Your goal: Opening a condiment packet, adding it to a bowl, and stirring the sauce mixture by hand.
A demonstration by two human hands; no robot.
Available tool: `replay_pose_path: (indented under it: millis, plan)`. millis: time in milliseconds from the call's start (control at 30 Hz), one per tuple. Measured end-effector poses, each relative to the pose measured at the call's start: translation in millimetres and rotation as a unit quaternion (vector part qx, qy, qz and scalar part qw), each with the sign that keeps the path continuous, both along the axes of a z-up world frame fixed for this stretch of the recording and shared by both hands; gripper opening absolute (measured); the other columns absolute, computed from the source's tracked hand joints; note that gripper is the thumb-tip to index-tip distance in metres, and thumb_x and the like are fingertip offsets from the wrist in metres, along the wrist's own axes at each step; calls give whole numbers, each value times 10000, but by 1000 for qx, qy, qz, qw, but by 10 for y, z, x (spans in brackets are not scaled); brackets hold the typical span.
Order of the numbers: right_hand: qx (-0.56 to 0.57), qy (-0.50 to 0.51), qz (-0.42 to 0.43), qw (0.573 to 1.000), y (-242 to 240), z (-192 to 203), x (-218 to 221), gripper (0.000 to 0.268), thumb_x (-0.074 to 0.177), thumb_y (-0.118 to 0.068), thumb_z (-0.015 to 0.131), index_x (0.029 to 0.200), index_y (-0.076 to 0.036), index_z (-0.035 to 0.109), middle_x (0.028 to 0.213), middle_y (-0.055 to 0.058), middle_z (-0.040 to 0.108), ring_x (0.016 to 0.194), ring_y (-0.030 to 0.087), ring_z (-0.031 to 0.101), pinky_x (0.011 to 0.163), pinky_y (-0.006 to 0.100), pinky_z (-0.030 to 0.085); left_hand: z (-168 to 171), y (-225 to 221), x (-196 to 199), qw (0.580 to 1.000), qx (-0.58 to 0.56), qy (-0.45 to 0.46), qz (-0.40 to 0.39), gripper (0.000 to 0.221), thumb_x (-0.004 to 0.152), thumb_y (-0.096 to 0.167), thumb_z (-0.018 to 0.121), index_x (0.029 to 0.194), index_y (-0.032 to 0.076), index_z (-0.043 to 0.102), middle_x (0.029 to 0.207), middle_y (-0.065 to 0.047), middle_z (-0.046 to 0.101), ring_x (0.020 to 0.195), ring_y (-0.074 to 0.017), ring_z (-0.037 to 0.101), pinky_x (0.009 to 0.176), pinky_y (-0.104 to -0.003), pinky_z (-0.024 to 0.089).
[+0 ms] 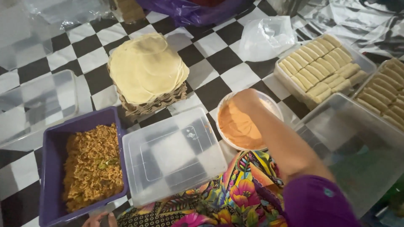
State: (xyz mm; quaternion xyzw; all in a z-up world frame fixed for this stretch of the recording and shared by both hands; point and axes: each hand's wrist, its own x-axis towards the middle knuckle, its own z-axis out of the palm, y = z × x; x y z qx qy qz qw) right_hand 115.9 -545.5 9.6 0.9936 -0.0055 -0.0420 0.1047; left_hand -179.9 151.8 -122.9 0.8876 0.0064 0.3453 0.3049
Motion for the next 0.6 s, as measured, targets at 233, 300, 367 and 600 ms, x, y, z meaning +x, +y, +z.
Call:
replay_pose_path:
  millis: [233,300,367,600]
  plan:
    - [114,194,107,968,12,162,-526,412,792,-333,728,1144,-121,752,1167,88,710,1055,305,630,950,412,469,-86,48,-92,996,64,56,33,224,863,79,772,996,-37,635,979,-187,633,957,-316,600,999,-436,520]
    - [117,209,62,969,-126,365,-417,638,679,-448,851,1239,-162,739,1350,60,669,1279,291,580,1091,381,420,-71,14,-106,995,67,60,46,315,835,128,792,1024,-67,633,967,-208,641,878,-333,619,927,-432,542]
    - [-62,74,52,994,-185,628,-357,246,883,-200,579,783,-76,765,787,117,752,642,293,663,603,413,478,-122,1,-103,991,87,63,84,437,807,175,788,1115,-91,629,1015,-248,628,985,-399,613,1006,-503,517]
    - [-82,60,30,994,147,441,29,163,878,-197,641,842,-132,787,816,69,764,688,247,679,617,393,489,0,-4,-131,993,57,74,67,449,802,116,776,1145,-119,607,1050,-269,669,902,-373,658,911,-445,552]
